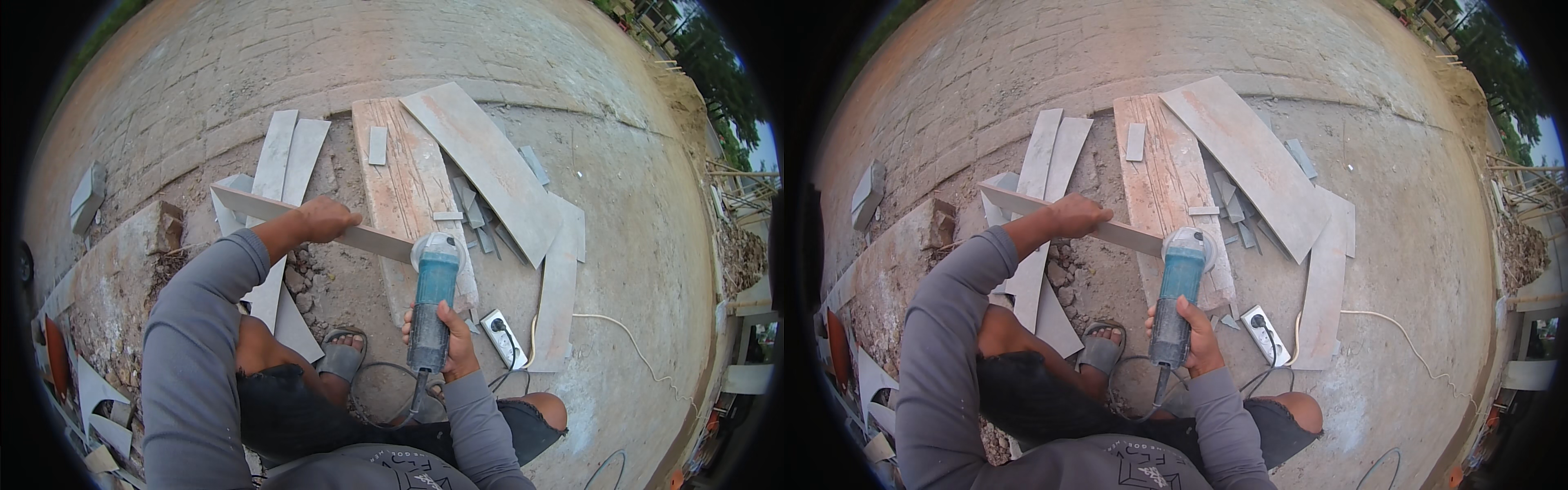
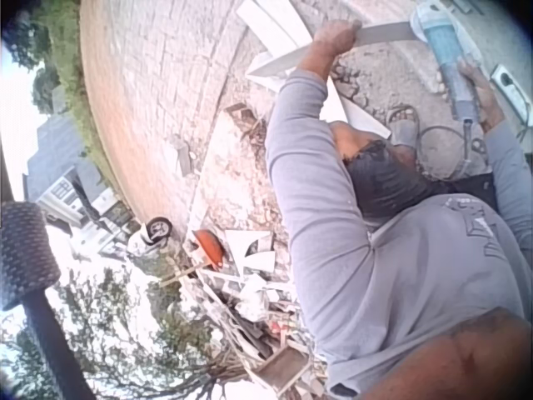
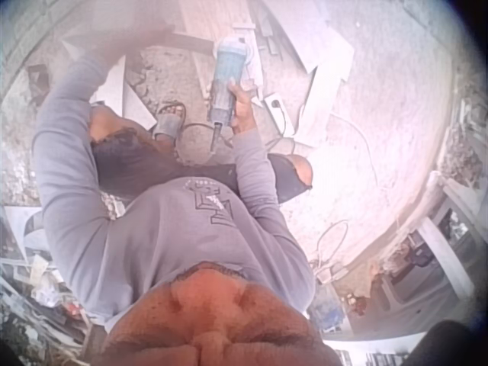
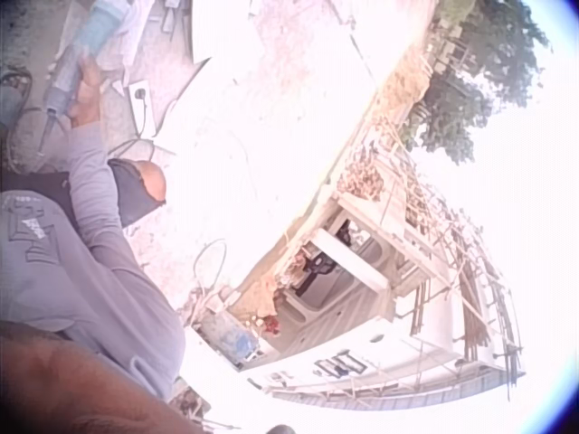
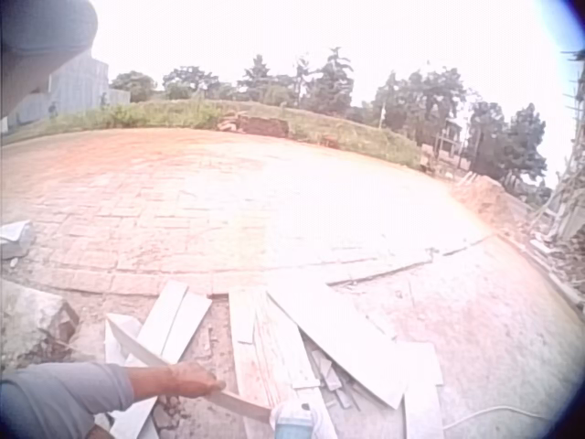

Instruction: The person uses an angle grinder to cut through pieces of tile on the ground and then picks up the cut fragments by hand.

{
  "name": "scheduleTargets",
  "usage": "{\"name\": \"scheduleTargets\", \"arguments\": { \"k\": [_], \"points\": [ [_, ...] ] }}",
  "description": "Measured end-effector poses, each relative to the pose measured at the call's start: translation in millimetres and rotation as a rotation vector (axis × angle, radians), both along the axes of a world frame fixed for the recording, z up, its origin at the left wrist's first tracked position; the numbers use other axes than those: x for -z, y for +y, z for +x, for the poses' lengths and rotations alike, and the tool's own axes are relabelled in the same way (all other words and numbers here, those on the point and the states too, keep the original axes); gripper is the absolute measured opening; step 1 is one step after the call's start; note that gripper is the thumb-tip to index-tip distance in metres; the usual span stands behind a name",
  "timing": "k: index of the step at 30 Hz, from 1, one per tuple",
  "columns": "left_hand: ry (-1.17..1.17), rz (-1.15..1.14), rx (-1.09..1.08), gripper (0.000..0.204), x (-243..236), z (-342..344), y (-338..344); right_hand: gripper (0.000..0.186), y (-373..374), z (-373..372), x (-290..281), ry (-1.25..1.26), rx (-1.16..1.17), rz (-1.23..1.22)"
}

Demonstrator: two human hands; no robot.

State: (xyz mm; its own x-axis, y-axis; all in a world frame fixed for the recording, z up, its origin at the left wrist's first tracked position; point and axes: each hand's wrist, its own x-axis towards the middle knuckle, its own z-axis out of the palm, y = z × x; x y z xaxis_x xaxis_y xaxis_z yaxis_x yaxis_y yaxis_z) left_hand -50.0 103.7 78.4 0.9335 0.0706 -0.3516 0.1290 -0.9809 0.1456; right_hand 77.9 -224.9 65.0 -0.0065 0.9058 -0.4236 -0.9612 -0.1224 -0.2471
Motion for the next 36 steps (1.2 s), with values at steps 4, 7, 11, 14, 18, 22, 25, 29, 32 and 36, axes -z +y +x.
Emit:
{"name": "scheduleTargets", "arguments": {
  "k": [4, 7, 11, 14, 18, 22, 25, 29, 32, 36],
  "points": [
    [-0.058, -0.002, 0.033, 0.015, 4.2, -2.5, 2.2, 0.059, -0.7, -0.1, 1.0, 0.004, 0.005, -0.006],
    [-0.051, -0.004, 0.029, 0.014, 3.9, -1.6, 1.9, 0.059, -2.0, 0.7, 0.1, -0.012, 0.013, -0.016],
    [-0.08, -0.005, 0.038, 0.014, 7.2, -3.8, 3.3, 0.06, -5.1, -1.1, -3.1, -0.064, 0.041, -0.025],
    [-0.048, -0.001, 0.019, 0.013, 2.6, -2.0, 1.9, 0.06, -4.6, 0.1, -5.6, -0.025, 0.051, 0.001],
    [-0.056, 0.006, 0.022, 0.014, 5.0, -2.4, 2.1, 0.061, -4.2, -0.5, -4.3, -0.033, 0.055, -0.004],
    [-0.053, 0.003, 0.021, 0.014, 4.4, -1.7, 2.1, 0.061, -4.9, 0.3, -3.4, -0.011, 0.027, 0.009],
    [-0.049, -0.004, 0.015, 0.014, 4.8, -1.7, 1.9, 0.061, -4.5, -0.5, -2.7, -0.014, 0.016, 0.001],
    [-0.064, -0.007, 0.023, 0.014, 5.2, -2.3, 2.5, 0.061, -3.7, -1.0, -0.3, -0.013, 0.009, -0.008],
    [-0.044, -0.001, 0.019, 0.014, 3.6, -0.9, 2.3, 0.062, -3.9, -1.7, -0.6, -0.02, 0.012, -0.016],
    [-0.046, -0.004, 0.018, 0.013, 4.7, -0.9, 2.6, 0.062, -3.6, -1.9, -1.8, -0.015, 0.01, -0.018]
  ]
}}
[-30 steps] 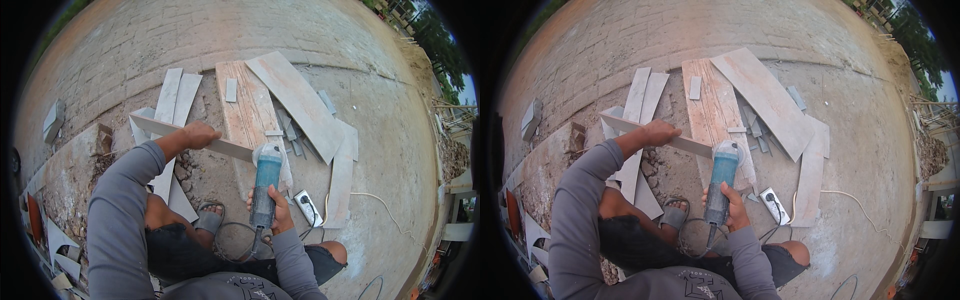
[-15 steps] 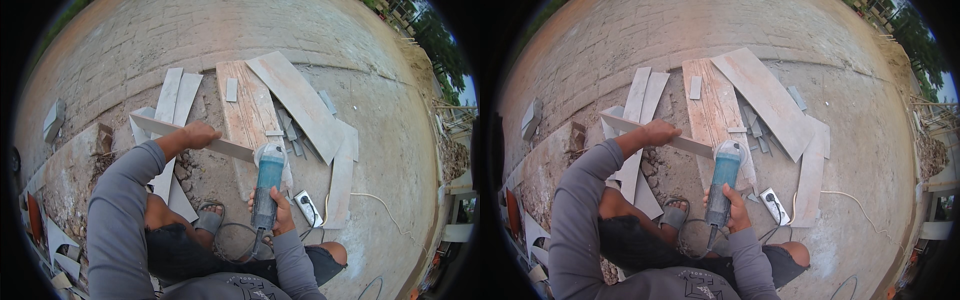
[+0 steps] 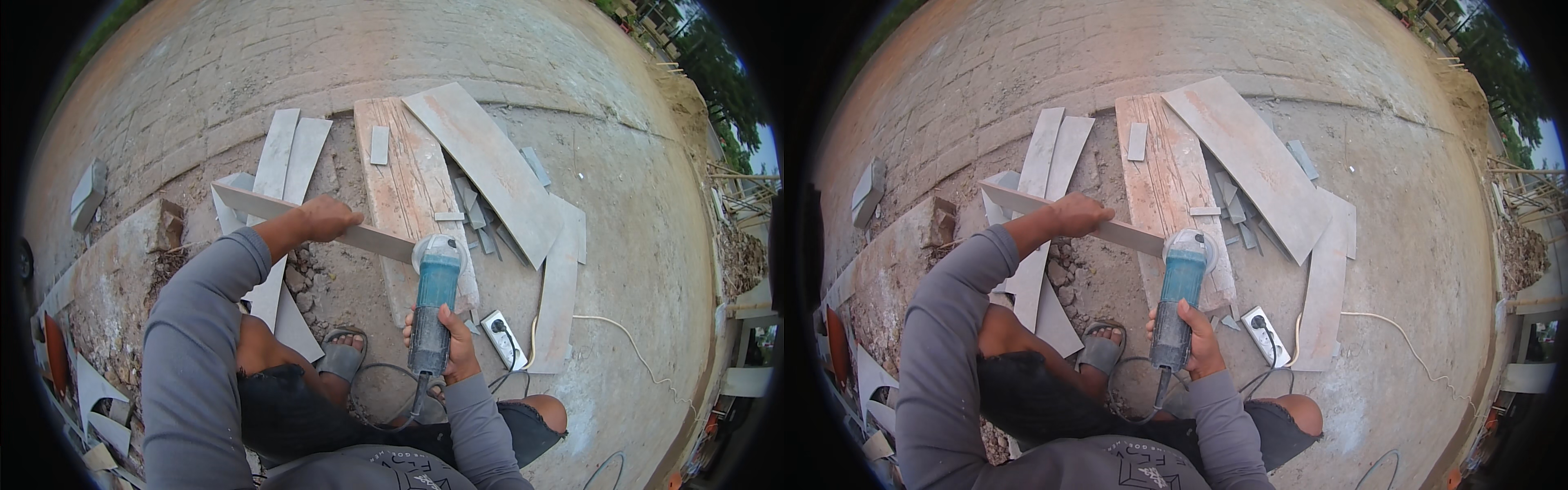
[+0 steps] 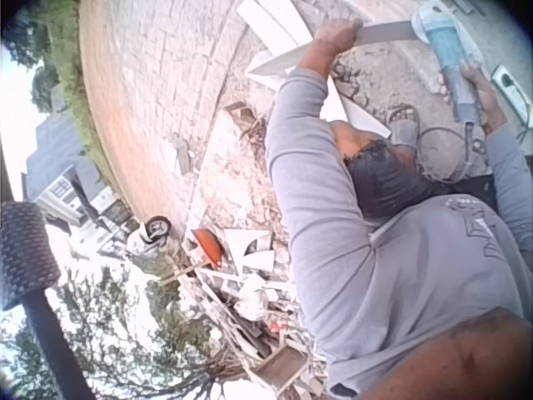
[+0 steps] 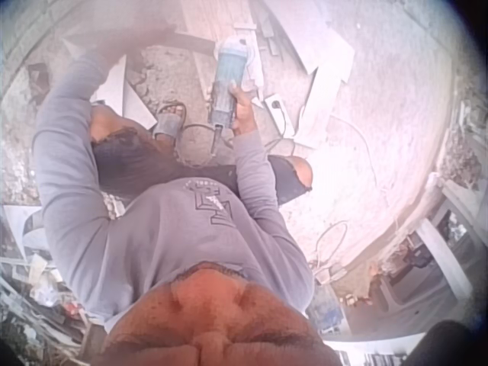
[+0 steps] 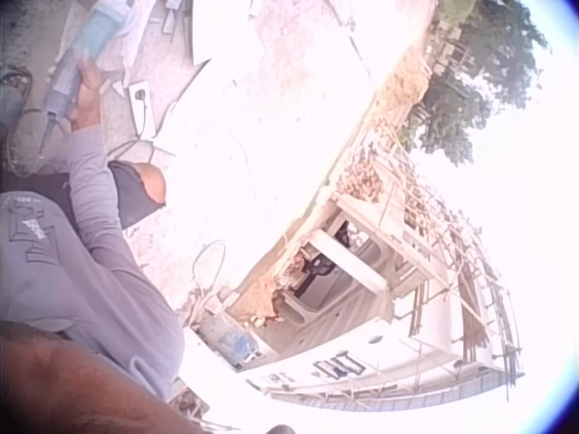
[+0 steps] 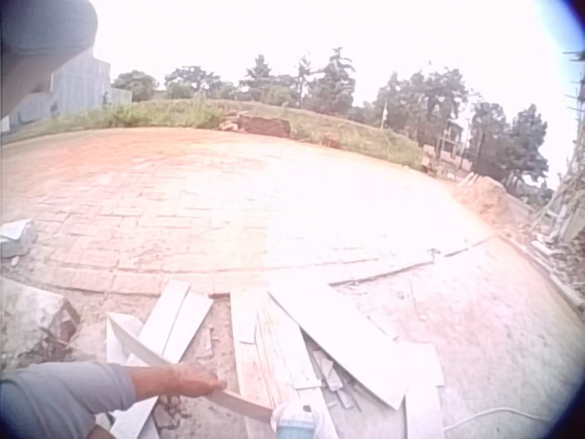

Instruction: The person uses an angle grinder to cut through pieces of tile on the ground and then picks up the cut fragments by hand.

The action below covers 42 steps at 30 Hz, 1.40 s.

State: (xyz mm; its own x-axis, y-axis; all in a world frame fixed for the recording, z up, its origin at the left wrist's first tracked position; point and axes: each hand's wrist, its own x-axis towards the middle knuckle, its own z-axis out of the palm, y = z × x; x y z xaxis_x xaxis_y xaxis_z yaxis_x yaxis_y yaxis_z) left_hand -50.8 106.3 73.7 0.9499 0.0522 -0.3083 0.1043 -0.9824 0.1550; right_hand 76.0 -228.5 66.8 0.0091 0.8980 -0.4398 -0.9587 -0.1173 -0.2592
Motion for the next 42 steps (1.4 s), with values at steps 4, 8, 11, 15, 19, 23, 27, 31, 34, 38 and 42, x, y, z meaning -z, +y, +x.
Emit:
{"name": "scheduleTargets", "arguments": {
  "k": [4, 8, 11, 15, 19, 23, 27, 31, 34, 38, 42],
  "points": [
    [0.005, -0.007, -0.004, 0.014, 0.2, -0.6, 0.2, 0.062, 0.0, -0.1, -0.4, -0.015, -0.003, -0.005],
    [0.016, -0.01, -0.012, 0.014, 1.3, -0.9, 0.4, 0.061, -1.4, -0.2, -0.7, -0.034, 0.013, -0.003],
    [-0.017, -0.018, 0.003, 0.014, -0.4, -0.7, -0.3, 0.061, -2.4, 0.1, -2.6, -0.004, 0.048, 0.001],
    [-0.004, -0.003, 0.005, 0.014, -2.1, -1.6, -0.4, 0.061, -2.4, 0.4, -2.5, -0.005, 0.046, 0.007],
    [-0.005, -0.008, 0.005, 0.014, -0.5, -1.5, -0.1, 0.061, -1.5, -0.9, -3.0, -0.006, 0.014, 0.004],
    [-0.019, -0.009, 0.008, 0.014, -1.6, -0.2, -1.3, 0.061, -1.5, -0.8, -2.5, -0.02, 0.014, 0.0],
    [-0.031, -0.013, 0.014, 0.014, -0.9, -2.2, -0.2, 0.061, -1.9, -1.4, -2.0, -0.015, 0.012, -0.009],
    [-0.032, -0.014, 0.016, 0.013, -0.1, -2.8, 0.0, 0.061, -4.5, -0.3, 1.0, -0.017, 0.024, -0.004],
    [-0.036, -0.014, 0.019, 0.014, -1.7, -1.2, -0.2, 0.061, -6.0, 1.9, 0.9, -0.015, 0.045, 0.007],
    [-0.025, -0.008, 0.014, 0.014, -0.8, -1.8, -0.1, 0.061, -3.7, -0.3, -3.8, -0.013, 0.067, -0.008],
    [-0.02, -0.008, 0.008, 0.014, 0.6, -1.7, 0.0, 0.062, -1.9, -3.2, -2.8, -0.007, 0.048, -0.006]
  ]
}}
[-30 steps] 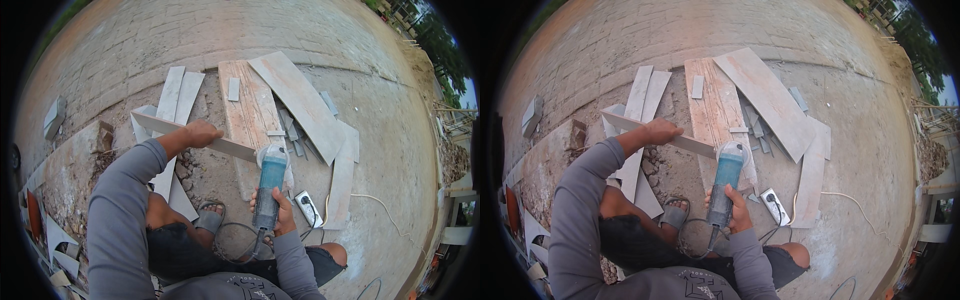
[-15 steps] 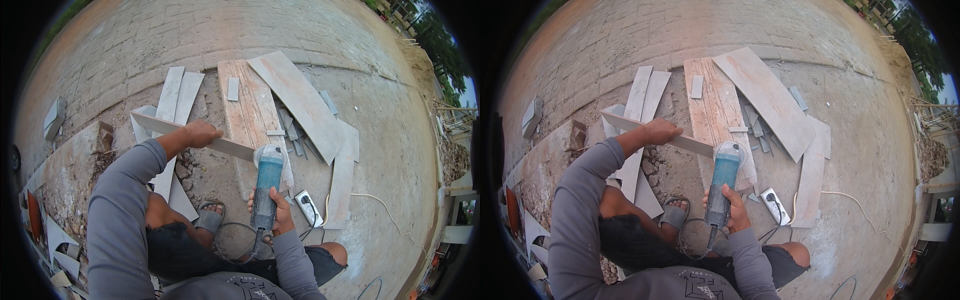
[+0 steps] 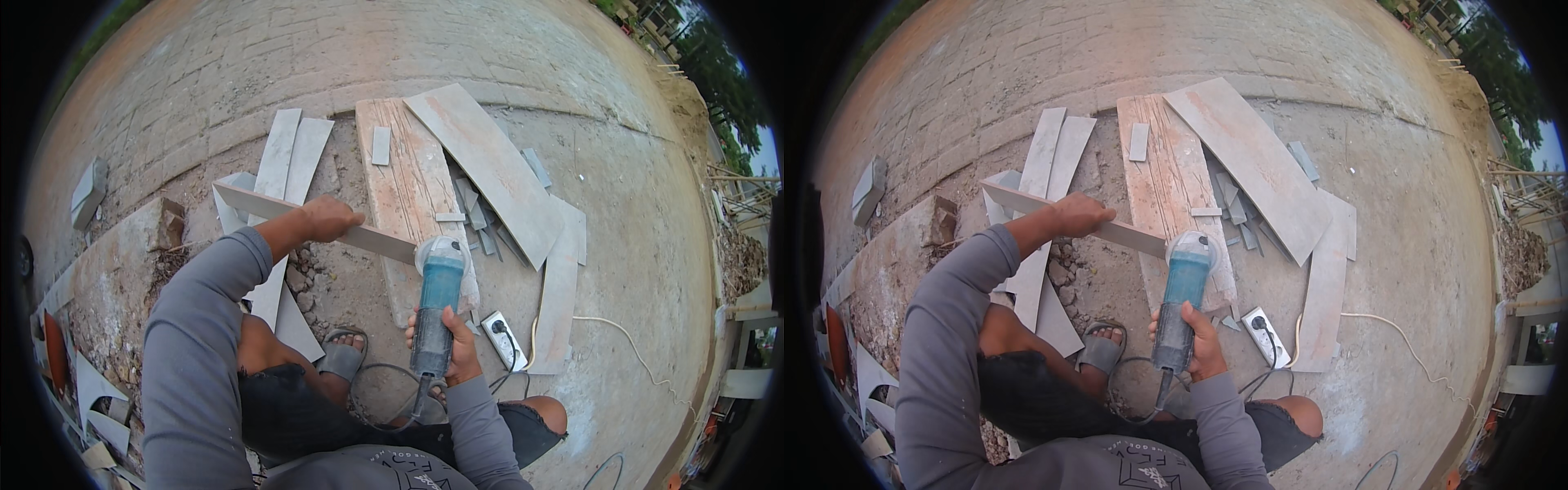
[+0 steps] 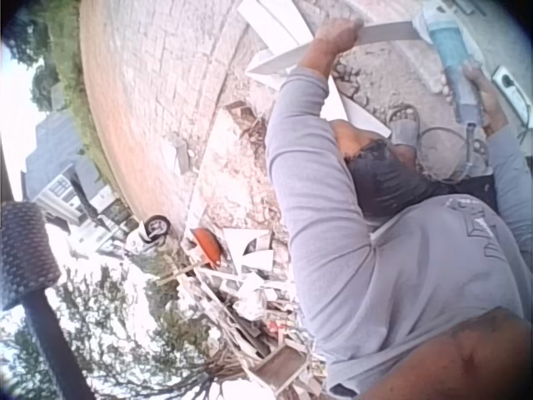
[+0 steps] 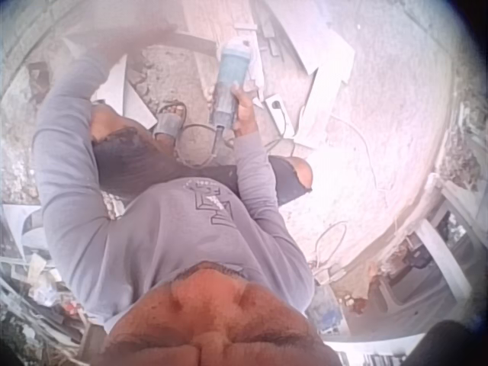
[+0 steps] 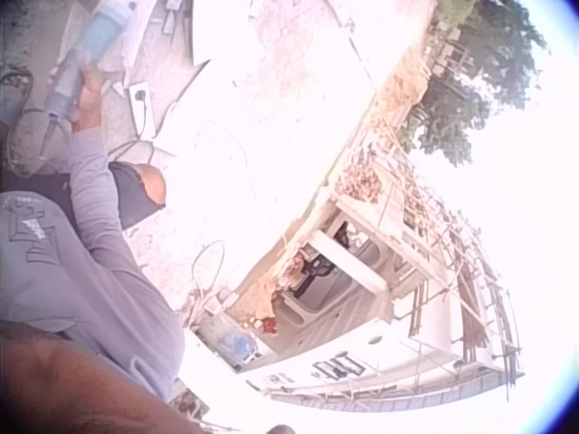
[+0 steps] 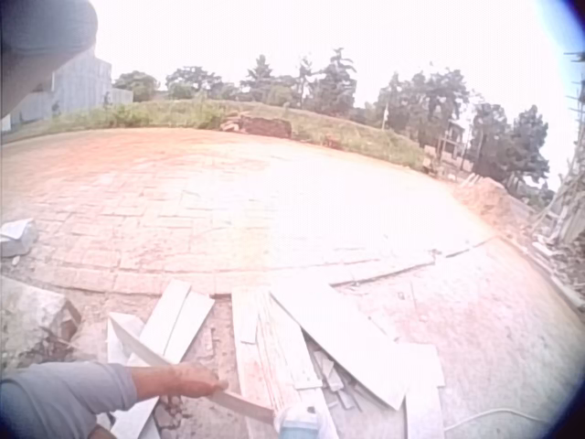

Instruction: The person uses an angle grinder to cut through pieces of tile on the ground and then picks up the cut fragments by hand.

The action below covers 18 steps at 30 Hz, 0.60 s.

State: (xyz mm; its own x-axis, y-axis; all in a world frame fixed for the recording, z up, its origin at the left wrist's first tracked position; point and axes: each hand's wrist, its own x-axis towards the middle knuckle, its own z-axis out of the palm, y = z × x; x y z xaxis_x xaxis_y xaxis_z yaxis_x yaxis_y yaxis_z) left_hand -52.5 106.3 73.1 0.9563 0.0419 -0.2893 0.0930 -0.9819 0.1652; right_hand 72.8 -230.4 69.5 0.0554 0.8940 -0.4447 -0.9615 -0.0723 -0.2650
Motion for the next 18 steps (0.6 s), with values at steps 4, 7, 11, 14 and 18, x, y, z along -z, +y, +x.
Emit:
{"name": "scheduleTargets", "arguments": {
  "k": [4, 7, 11, 14, 18],
  "points": [
    [-0.007, -0.008, 0.004, 0.014, -1.3, -0.1, 0.1, 0.063, 0.6, -0.6, -1.2, -0.008, -0.015, -0.008],
    [-0.005, -0.003, 0.0, 0.014, -1.6, -0.5, -0.4, 0.063, 0.5, -0.9, -1.4, -0.023, -0.01, -0.009],
    [-0.003, 0.003, 0.002, 0.014, -3.7, 0.3, -1.3, 0.062, -2.1, 0.3, 0.0, -0.029, 0.005, -0.015],
    [0.018, 0.016, -0.006, 0.014, -1.8, 0.8, -0.3, 0.061, -4.2, 1.3, -0.4, -0.007, 0.012, -0.022],
    [0.012, 0.014, 0.0, 0.014, -0.8, 0.5, -0.1, 0.062, -6.4, 2.6, 0.1, -0.018, 0.022, -0.008]
  ]
}}
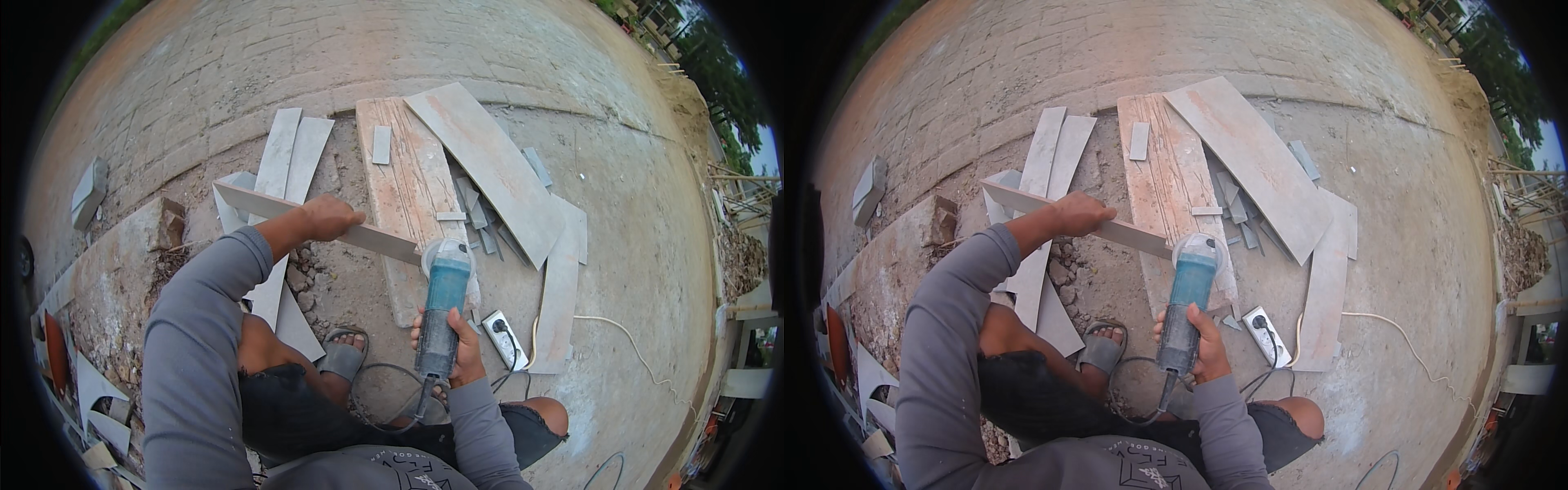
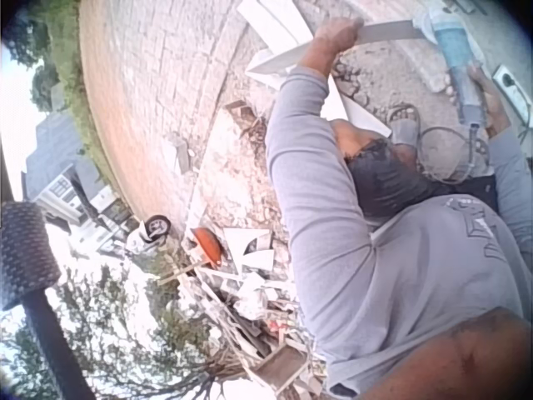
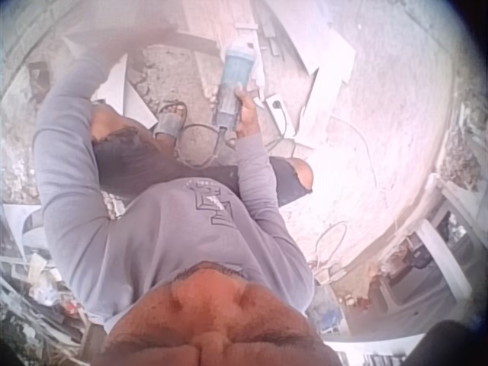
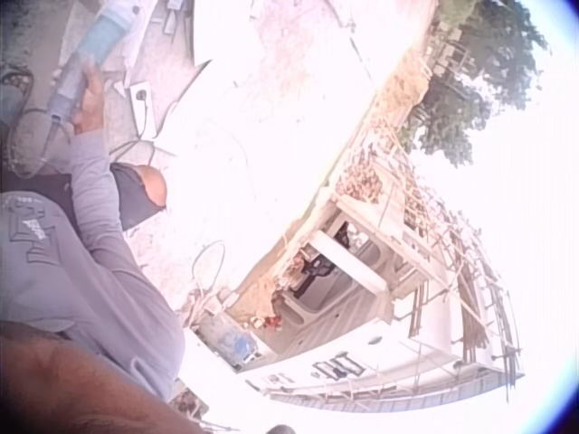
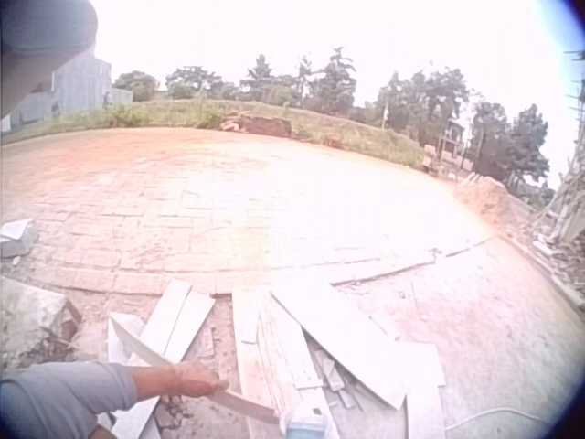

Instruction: The person uses an angle grinder to cut through pieces of tile on the ground and then picks up the cut fragments by hand.

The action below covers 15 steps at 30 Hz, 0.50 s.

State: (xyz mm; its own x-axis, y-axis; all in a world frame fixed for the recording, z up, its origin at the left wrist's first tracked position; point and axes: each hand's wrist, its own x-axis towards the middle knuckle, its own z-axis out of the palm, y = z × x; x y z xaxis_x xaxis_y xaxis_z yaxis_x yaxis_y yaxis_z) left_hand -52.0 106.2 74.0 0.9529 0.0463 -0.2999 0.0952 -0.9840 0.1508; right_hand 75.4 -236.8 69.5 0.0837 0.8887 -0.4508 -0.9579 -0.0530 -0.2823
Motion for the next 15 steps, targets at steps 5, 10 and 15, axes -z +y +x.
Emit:
{"name": "scheduleTargets", "arguments": {
  "k": [5, 10, 15],
  "points": [
    [-0.002, -0.002, 0.01, 0.014, 1.6, 0.0, 0.8, 0.062, 1.3, 0.1, -0.7, 0.01, -0.009, 0.016],
    [-0.005, -0.005, 0.007, 0.015, 2.0, -0.6, 0.5, 0.063, 5.4, -3.0, -0.9, 0.012, -0.024, 0.0],
    [-0.018, -0.011, 0.016, 0.015, -0.6, -1.2, -0.4, 0.063, 6.8, -3.5, -0.4, 0.018, -0.038, 0.005]
  ]
}}
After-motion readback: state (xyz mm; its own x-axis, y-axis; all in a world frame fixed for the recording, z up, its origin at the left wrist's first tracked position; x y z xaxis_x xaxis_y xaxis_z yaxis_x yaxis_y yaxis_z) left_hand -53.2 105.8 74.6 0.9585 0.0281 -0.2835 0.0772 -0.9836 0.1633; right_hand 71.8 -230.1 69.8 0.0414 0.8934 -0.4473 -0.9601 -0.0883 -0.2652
